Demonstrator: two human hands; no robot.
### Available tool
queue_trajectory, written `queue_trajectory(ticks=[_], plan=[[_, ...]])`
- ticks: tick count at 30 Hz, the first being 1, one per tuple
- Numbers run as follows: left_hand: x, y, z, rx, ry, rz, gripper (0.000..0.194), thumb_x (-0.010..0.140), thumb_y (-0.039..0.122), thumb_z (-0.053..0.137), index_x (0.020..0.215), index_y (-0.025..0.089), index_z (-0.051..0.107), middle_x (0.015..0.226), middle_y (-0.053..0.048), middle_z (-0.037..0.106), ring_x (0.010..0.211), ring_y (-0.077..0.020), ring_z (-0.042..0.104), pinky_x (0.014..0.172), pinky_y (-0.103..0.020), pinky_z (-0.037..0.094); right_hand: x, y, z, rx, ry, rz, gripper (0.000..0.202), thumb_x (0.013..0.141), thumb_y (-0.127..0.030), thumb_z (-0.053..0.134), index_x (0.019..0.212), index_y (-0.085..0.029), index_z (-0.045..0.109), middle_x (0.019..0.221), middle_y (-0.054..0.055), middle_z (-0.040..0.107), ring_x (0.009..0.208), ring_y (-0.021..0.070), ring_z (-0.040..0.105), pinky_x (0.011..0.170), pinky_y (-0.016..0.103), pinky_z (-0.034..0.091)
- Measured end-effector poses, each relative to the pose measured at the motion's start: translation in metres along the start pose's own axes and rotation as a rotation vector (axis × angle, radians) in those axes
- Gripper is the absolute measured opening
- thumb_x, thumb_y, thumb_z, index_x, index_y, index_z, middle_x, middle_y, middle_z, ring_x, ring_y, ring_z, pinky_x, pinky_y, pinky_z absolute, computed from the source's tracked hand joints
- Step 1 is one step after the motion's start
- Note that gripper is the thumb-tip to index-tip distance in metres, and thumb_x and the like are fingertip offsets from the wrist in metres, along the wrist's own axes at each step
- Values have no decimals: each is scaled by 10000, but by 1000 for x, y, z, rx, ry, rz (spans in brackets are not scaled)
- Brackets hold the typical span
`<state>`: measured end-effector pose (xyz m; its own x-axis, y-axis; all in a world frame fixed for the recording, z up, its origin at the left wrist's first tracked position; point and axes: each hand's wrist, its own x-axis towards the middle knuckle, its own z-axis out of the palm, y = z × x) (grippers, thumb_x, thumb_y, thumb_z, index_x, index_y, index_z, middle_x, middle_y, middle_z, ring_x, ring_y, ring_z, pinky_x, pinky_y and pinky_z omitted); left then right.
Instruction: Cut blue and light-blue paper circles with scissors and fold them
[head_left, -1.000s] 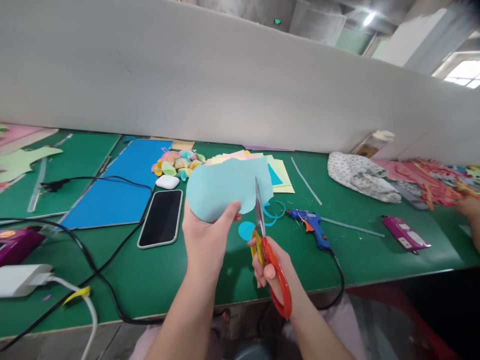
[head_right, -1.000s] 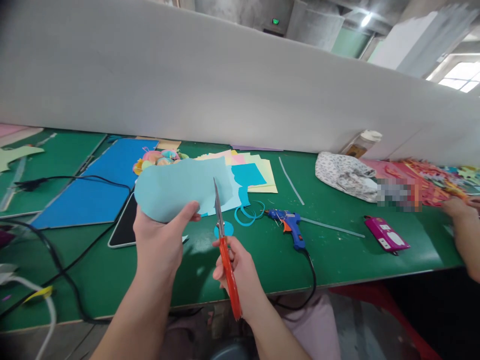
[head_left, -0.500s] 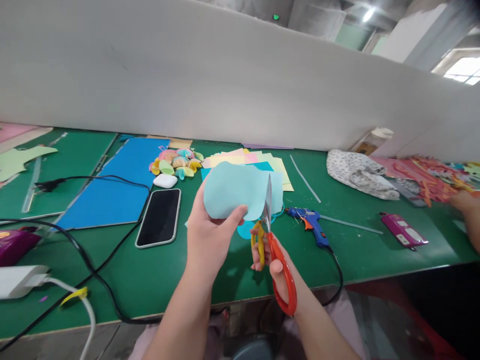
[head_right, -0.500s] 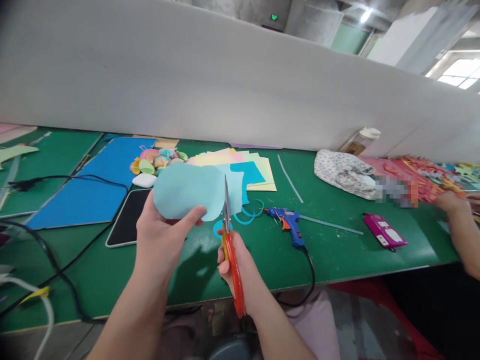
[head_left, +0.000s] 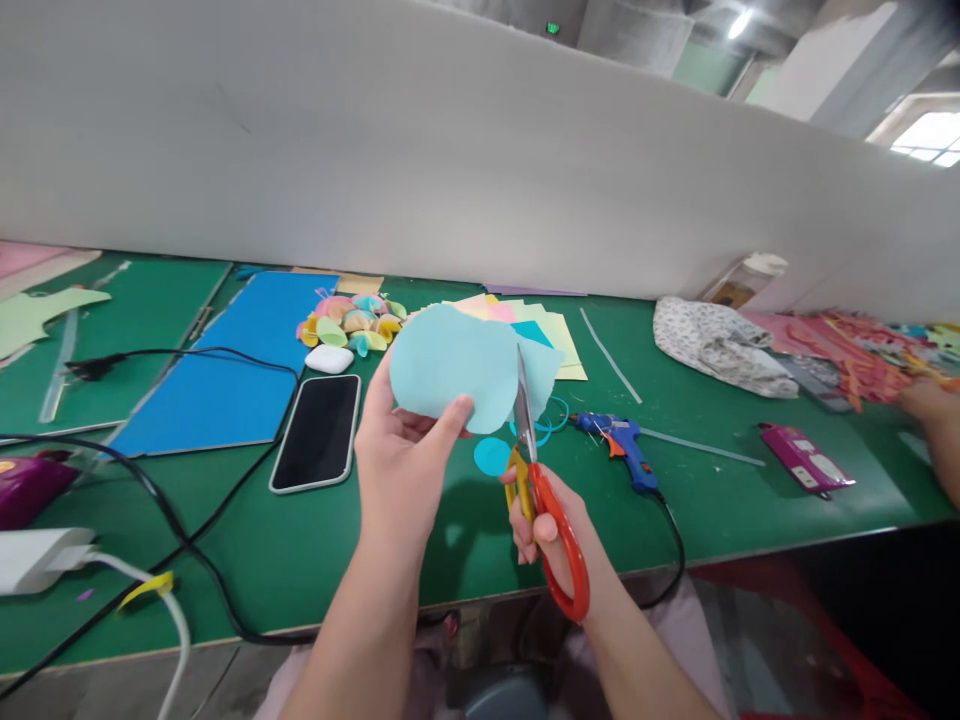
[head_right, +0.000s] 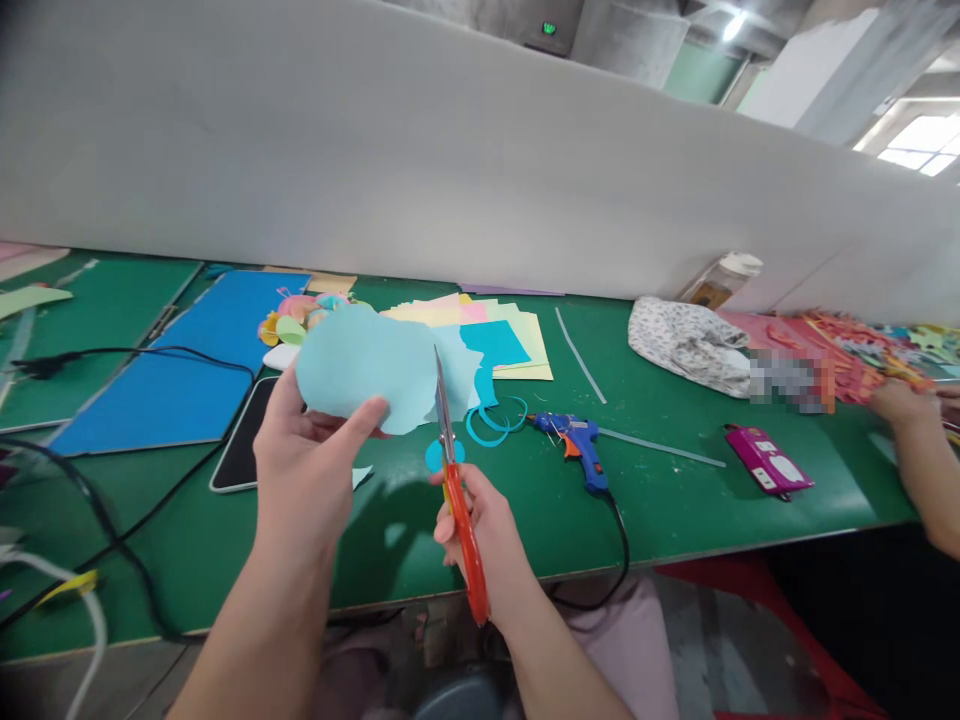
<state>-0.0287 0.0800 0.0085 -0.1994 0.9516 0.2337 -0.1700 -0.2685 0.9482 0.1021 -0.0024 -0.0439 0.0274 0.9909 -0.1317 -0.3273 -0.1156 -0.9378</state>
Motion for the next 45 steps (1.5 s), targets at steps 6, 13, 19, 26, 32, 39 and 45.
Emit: queue_trajectory(ticks=[6,13,19,26,32,39,45], plan=[[-5,-4,6,-7,-26,-32,982,661,234,802,1478,326,264,1430,-118,468,974,-242,681,652,-287,626,1,6,2,-28,11,3,741,514,-759,728,999,-208,625,555,-72,494,428,63,387,416,204,394],[-3,-1,-2,147,-145,112,1048,679,161,772,1498,396,161,1594,-60,203,1280,-321,501,760,-303,612,2,1,-3,-11,40,11,855,454,-794,719,1072,-205,665,641,-41,524,513,84,449,541,243,441],[-2,2,-4,160,-152,75,1114,641,158,799,1508,384,138,1550,-104,292,1051,-245,654,675,-264,605,1,-2,1,-12,54,29,726,537,-717,743,1032,-194,648,596,-50,497,493,95,426,519,255,423],[-3,19,0,83,-103,-88,1112,676,163,764,1527,256,54,680,35,657,539,-126,609,523,-229,541,1,0,0,-2,60,74,657,504,-659,786,939,-209,588,485,-97,468,383,64,343,368,196,327],[1,17,-3,67,-91,-57,1089,706,158,736,1528,254,27,580,69,608,520,-114,570,545,-234,544,-1,1,-5,-31,52,53,697,497,-696,767,962,-203,604,498,-93,475,388,65,362,375,199,340],[4,13,-11,182,-289,-79,1052,722,206,742,1524,302,69,511,93,544,471,-117,534,489,-225,496,-3,-9,-9,-86,61,15,714,562,-726,719,1029,-193,630,599,-53,497,499,101,424,521,261,415],[7,9,-13,176,-274,-81,1053,719,215,749,1522,311,76,517,102,509,472,-111,493,499,-241,494,-3,-8,-12,-92,56,40,648,614,-696,689,1020,-197,613,571,-55,505,465,101,423,469,248,393]])
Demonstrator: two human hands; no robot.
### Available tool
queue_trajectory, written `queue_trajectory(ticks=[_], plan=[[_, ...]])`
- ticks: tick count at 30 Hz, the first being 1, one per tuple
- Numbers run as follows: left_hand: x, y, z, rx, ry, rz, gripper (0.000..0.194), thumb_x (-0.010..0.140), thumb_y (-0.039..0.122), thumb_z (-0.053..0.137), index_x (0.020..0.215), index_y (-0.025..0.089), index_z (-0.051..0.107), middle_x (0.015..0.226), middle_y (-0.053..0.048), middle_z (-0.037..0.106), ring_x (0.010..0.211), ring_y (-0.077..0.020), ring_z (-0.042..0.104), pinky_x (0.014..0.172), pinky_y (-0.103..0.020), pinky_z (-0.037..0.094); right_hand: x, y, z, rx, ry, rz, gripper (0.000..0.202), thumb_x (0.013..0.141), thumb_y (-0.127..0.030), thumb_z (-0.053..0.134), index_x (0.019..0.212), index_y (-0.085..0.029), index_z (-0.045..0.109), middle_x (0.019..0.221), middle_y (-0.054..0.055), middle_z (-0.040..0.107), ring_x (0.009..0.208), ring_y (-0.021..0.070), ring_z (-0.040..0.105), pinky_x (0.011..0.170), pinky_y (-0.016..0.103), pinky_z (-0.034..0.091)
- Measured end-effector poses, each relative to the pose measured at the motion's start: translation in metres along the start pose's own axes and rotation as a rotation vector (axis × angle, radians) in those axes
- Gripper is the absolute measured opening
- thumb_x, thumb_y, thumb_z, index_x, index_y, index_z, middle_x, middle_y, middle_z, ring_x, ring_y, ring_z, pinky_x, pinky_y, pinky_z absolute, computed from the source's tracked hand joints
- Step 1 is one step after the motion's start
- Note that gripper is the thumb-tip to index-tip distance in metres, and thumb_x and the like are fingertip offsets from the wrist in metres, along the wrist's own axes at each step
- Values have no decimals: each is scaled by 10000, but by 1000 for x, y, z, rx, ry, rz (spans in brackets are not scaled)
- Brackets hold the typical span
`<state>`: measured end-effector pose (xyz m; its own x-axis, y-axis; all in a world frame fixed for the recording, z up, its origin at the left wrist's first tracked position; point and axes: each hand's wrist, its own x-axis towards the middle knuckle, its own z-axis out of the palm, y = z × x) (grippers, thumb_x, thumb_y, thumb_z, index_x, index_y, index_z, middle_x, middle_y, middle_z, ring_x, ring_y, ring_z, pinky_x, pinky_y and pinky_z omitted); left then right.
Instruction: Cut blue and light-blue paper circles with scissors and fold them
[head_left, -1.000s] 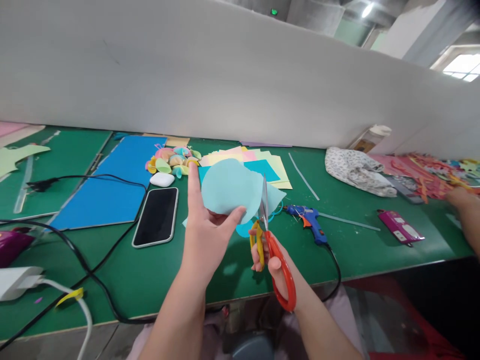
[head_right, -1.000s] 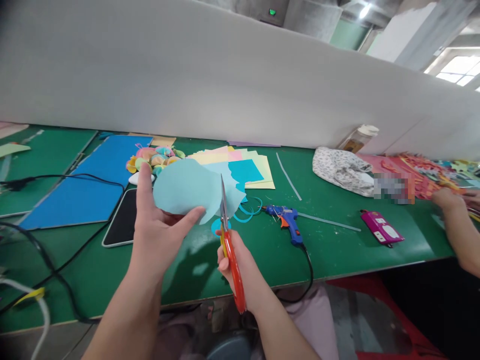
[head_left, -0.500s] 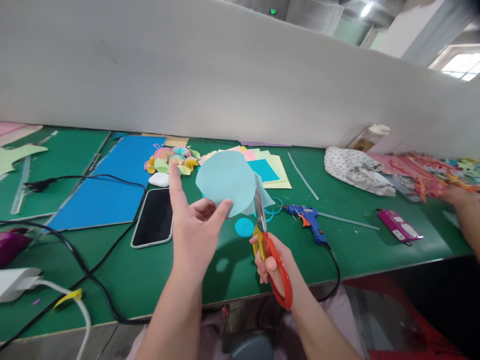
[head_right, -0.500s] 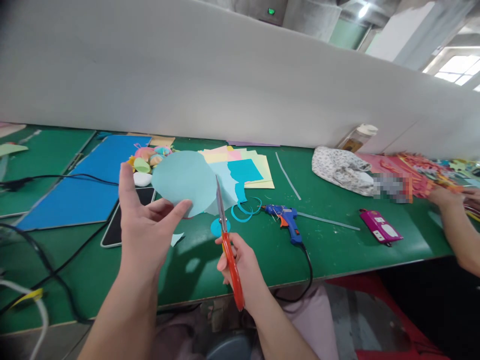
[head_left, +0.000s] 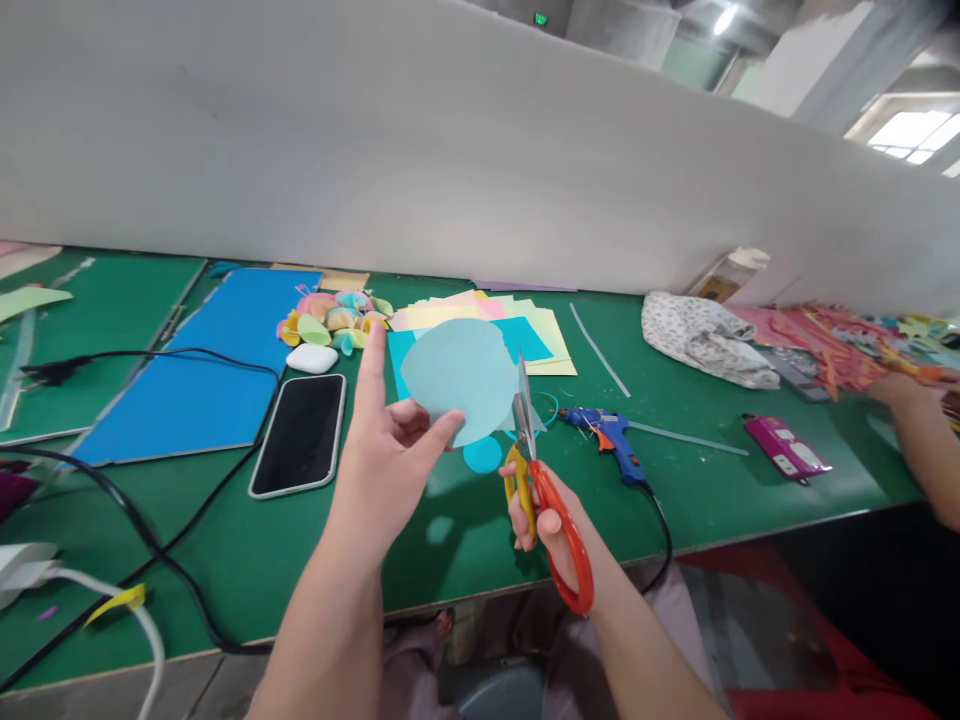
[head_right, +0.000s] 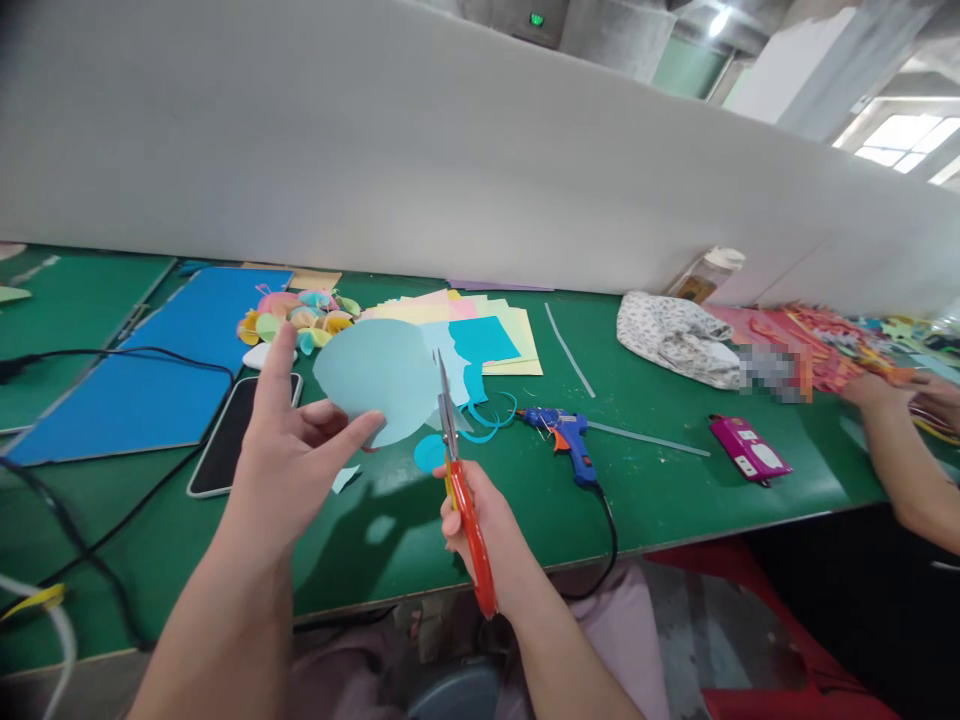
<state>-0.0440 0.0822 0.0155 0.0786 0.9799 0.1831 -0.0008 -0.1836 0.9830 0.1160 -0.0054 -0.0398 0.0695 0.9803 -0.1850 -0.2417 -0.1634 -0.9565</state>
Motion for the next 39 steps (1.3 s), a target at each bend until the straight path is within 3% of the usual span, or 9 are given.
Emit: queue_trajectory(ticks=[5,10,17,24,33,39], plan=[[1,-3,-1,-27,-5,6,1044,722,227,747,1517,343,81,550,98,504,507,-110,500,518,-240,491,1,2,-5,2,-15,15,636,581,-657,737,1005,-203,597,546,-79,490,430,83,387,421,220,365],[-1,-1,7,-54,57,-64,1030,686,226,768,1515,298,161,488,130,379,408,-63,368,400,-163,343,0,3,-4,5,-17,17,697,557,-717,722,1011,-201,610,553,-76,487,440,76,390,429,209,357],[-5,1,22,-123,183,-87,989,673,213,756,1507,282,231,490,106,434,391,-62,383,410,-187,406,0,7,2,28,4,-11,813,487,-760,734,1084,-217,631,629,-56,473,512,86,402,529,240,397],[-6,1,24,-97,138,-112,1014,625,241,784,1498,290,269,534,63,527,437,-112,515,430,-236,485,4,10,2,29,24,-37,801,528,-777,698,1096,-220,616,609,-61,460,502,96,413,535,253,409],[-7,3,24,-73,163,-102,970,650,214,770,1489,300,291,527,65,535,427,-91,493,410,-188,454,-1,7,5,9,37,-68,811,526,-792,689,1109,-231,622,636,-48,469,526,100,420,548,260,420],[-8,4,25,-53,138,-124,980,648,240,777,1493,293,281,499,82,494,436,-105,516,432,-210,469,11,15,-3,50,-24,3,843,481,-782,714,1095,-220,580,580,-61,476,470,102,413,481,250,368]])
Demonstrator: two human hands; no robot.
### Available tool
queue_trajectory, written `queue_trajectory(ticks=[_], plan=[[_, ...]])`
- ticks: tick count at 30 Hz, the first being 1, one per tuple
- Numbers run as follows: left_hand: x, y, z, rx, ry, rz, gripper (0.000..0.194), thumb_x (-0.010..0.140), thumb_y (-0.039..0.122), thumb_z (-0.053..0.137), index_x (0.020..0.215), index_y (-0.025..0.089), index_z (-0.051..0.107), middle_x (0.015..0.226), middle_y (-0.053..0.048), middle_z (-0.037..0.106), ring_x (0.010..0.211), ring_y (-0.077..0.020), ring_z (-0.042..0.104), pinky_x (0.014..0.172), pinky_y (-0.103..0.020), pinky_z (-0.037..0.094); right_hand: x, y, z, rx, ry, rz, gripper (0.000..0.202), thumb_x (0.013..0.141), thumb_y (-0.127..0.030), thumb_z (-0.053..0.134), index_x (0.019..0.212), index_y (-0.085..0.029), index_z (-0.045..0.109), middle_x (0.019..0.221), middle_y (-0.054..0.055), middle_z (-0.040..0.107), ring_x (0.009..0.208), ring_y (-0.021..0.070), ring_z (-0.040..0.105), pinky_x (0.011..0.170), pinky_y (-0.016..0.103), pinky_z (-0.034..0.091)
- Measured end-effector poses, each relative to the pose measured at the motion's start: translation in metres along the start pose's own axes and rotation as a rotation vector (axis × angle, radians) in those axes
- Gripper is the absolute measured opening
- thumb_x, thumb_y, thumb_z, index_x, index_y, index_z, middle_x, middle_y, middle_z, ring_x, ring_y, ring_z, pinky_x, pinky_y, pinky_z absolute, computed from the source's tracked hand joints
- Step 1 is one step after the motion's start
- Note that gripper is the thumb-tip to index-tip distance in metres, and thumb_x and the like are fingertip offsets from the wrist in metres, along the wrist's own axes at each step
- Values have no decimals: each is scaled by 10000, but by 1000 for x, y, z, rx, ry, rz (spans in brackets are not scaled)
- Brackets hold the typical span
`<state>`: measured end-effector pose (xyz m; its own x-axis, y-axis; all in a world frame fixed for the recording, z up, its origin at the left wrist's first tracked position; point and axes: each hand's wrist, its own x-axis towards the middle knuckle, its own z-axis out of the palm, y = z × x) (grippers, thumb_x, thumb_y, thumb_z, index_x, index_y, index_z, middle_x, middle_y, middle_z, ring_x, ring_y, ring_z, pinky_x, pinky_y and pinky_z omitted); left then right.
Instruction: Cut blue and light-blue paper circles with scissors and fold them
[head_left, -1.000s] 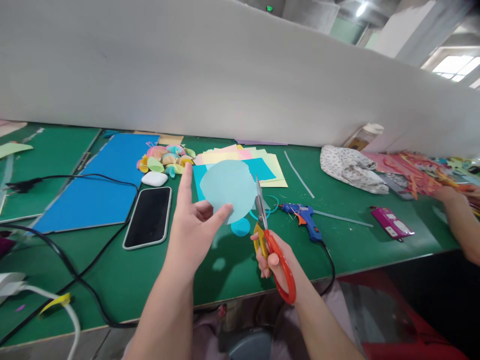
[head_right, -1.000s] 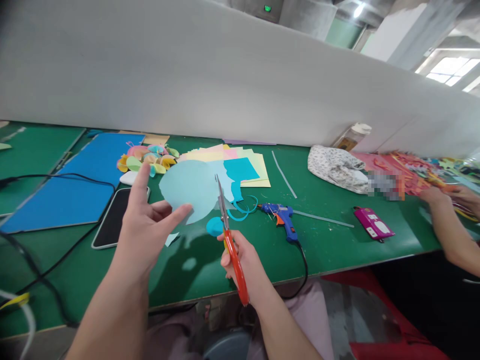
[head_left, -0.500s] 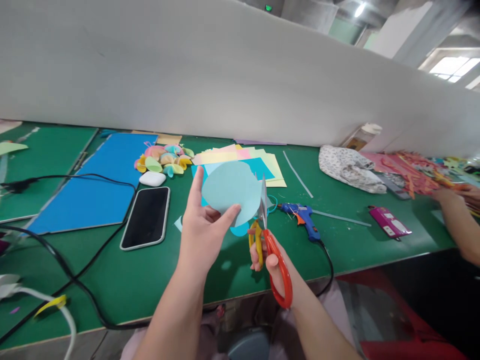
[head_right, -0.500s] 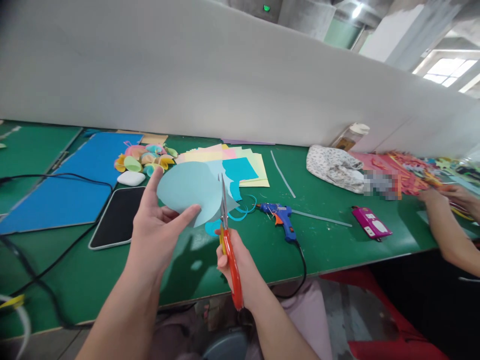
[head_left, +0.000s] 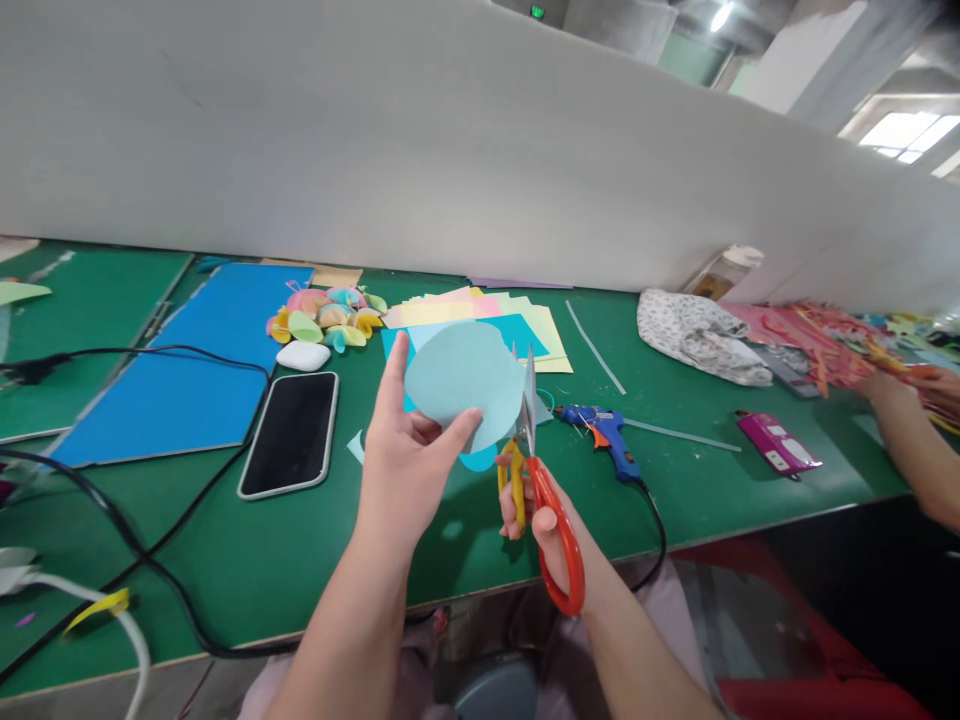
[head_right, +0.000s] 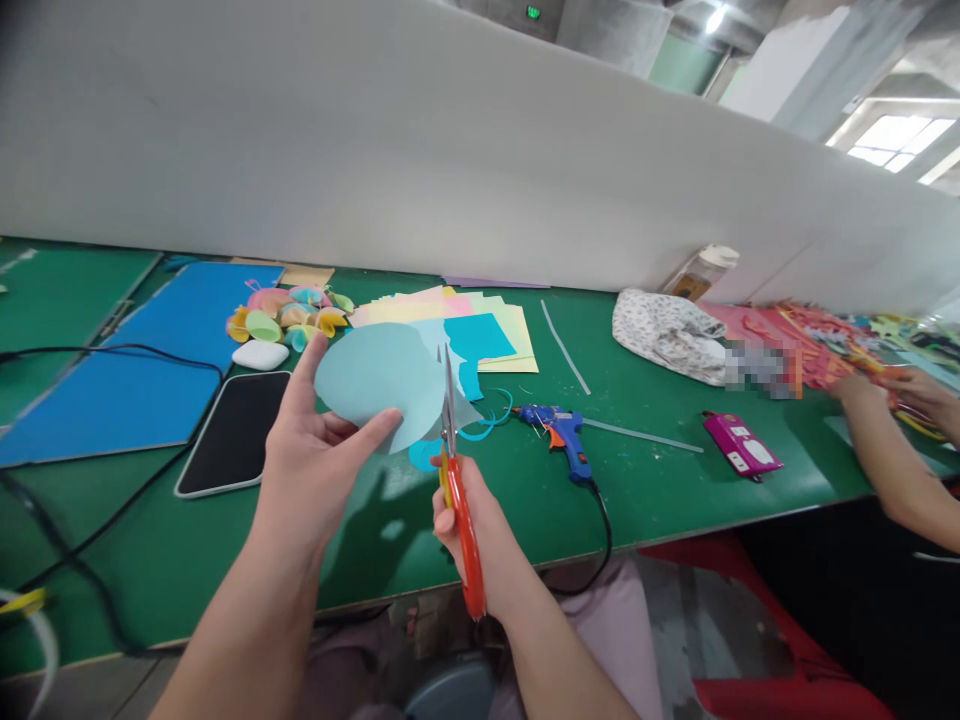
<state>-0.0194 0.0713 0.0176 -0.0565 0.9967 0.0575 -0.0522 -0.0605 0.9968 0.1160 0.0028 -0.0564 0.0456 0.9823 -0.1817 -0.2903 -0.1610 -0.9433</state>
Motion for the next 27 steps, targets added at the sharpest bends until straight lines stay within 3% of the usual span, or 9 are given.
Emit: queue_trajectory(ticks=[8,14,18,27], plan=[[0,2,0,-8,-14,-13,968,672,225,758,1498,301,258,533,77,517,458,-87,501,460,-190,453,-8,-6,5,1,26,-24,721,571,-712,724,1077,-214,595,597,-64,466,506,102,409,537,258,401],[2,-1,-2,-27,-6,14,951,686,211,757,1491,324,264,500,100,466,441,-66,446,454,-166,407,-8,-3,1,-15,-6,-10,727,545,-729,723,1032,-210,574,584,-76,464,467,85,371,462,232,376],[4,-1,-4,-89,-6,-1,971,679,194,761,1495,315,249,562,78,550,466,-67,481,484,-175,433,-9,-5,-2,-47,-15,-4,705,545,-726,723,1001,-210,571,545,-94,457,429,65,348,417,202,362],[6,1,-5,-128,38,-1,947,681,229,761,1489,262,268,632,41,634,555,-116,582,553,-237,498,-9,-17,-2,-113,35,73,422,615,-469,704,907,-196,570,468,-126,411,350,35,296,352,173,306]])
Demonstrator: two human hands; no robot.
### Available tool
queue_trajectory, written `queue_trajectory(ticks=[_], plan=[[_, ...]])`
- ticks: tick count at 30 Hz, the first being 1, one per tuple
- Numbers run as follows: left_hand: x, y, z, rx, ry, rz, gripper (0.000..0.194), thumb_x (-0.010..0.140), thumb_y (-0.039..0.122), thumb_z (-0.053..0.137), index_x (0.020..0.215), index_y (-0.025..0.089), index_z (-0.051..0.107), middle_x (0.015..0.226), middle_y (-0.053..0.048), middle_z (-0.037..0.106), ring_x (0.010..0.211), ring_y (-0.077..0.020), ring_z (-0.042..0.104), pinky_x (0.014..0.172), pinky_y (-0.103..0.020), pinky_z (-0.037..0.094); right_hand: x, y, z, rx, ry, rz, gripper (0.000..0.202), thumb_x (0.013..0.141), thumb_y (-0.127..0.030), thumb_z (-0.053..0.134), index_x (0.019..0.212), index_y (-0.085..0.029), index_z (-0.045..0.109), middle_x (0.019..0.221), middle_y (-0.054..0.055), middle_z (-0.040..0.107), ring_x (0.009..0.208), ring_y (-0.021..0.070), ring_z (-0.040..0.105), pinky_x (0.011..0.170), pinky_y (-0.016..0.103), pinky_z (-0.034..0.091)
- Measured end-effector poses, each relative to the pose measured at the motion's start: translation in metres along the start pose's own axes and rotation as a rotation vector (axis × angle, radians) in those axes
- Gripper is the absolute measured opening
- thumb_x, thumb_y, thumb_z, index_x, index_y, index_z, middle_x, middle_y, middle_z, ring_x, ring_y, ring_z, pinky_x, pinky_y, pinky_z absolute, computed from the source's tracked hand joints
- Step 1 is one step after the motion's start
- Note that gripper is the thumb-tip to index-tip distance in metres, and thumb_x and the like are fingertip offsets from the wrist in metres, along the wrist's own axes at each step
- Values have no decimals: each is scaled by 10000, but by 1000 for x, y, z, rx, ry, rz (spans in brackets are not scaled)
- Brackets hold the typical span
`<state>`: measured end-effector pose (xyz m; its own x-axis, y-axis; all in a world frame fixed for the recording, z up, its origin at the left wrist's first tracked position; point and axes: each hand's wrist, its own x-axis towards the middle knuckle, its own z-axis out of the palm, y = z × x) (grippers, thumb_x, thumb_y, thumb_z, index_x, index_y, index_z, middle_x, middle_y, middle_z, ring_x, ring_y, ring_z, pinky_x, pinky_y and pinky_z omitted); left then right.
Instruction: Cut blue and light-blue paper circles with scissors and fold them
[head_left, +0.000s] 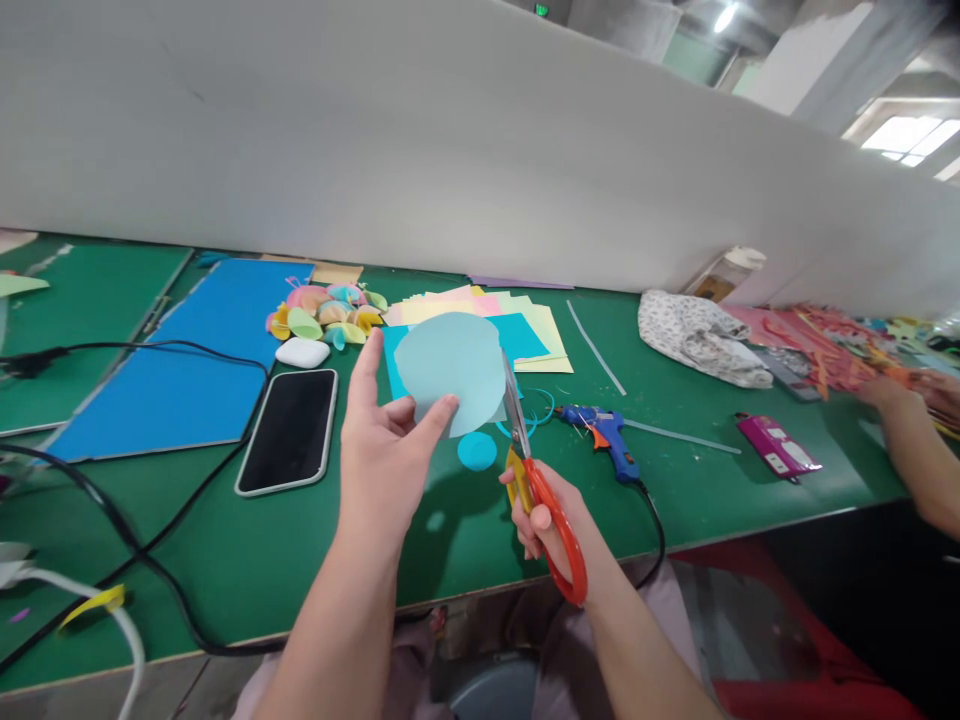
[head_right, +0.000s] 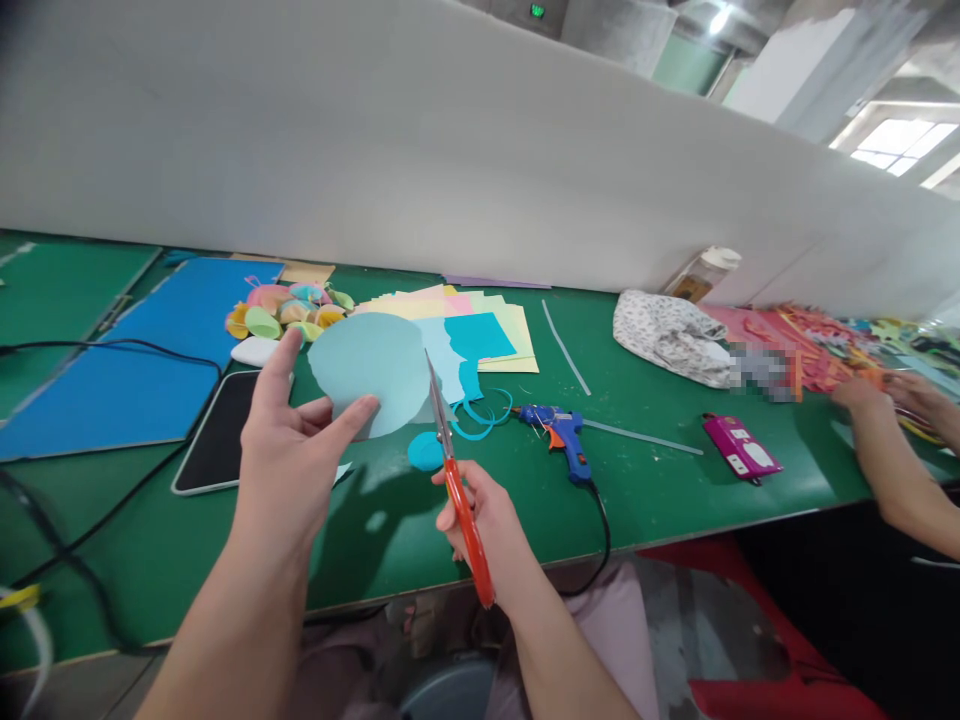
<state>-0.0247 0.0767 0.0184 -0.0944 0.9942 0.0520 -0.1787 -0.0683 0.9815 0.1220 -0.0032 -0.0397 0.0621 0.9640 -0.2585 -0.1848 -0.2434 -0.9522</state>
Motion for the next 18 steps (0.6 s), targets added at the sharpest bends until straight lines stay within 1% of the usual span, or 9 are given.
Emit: queue_trajectory(ticks=[3,7,10,13,15,18], plan=[[2,-2,0,-1,7,4,950,666,226,770,1483,267,287,642,37,639,546,-113,583,558,-242,506,1,-2,0,10,33,37,347,607,-396,670,872,-194,573,429,-135,411,314,30,291,329,167,288],[6,-6,0,5,-15,-12,956,663,226,770,1485,262,284,647,35,646,561,-110,587,576,-244,517,3,-2,-1,18,53,48,334,587,-379,667,848,-192,574,410,-134,439,286,31,308,300,165,281],[8,-9,0,29,-32,-17,938,656,237,777,1473,260,318,628,42,624,546,-103,568,548,-223,497,5,0,-3,16,68,40,317,569,-349,666,824,-188,570,396,-137,442,274,30,317,286,158,274],[12,-12,0,75,-55,-27,917,662,256,771,1468,250,332,611,48,600,529,-103,544,523,-217,480,9,2,-8,14,83,48,264,584,-274,641,822,-185,571,391,-140,439,268,29,322,282,148,276],[14,-14,1,116,-64,-35,900,665,270,767,1461,246,347,573,68,547,521,-101,520,522,-219,478,12,4,-13,21,80,58,244,597,-259,625,823,-184,574,407,-132,449,269,34,330,277,152,288],[17,-17,2,165,-57,-55,877,654,289,768,1441,258,385,551,97,440,512,-93,483,540,-229,489,17,8,-23,44,70,50,243,635,-323,629,828,-188,570,440,-121,454,285,42,342,279,161,317]])
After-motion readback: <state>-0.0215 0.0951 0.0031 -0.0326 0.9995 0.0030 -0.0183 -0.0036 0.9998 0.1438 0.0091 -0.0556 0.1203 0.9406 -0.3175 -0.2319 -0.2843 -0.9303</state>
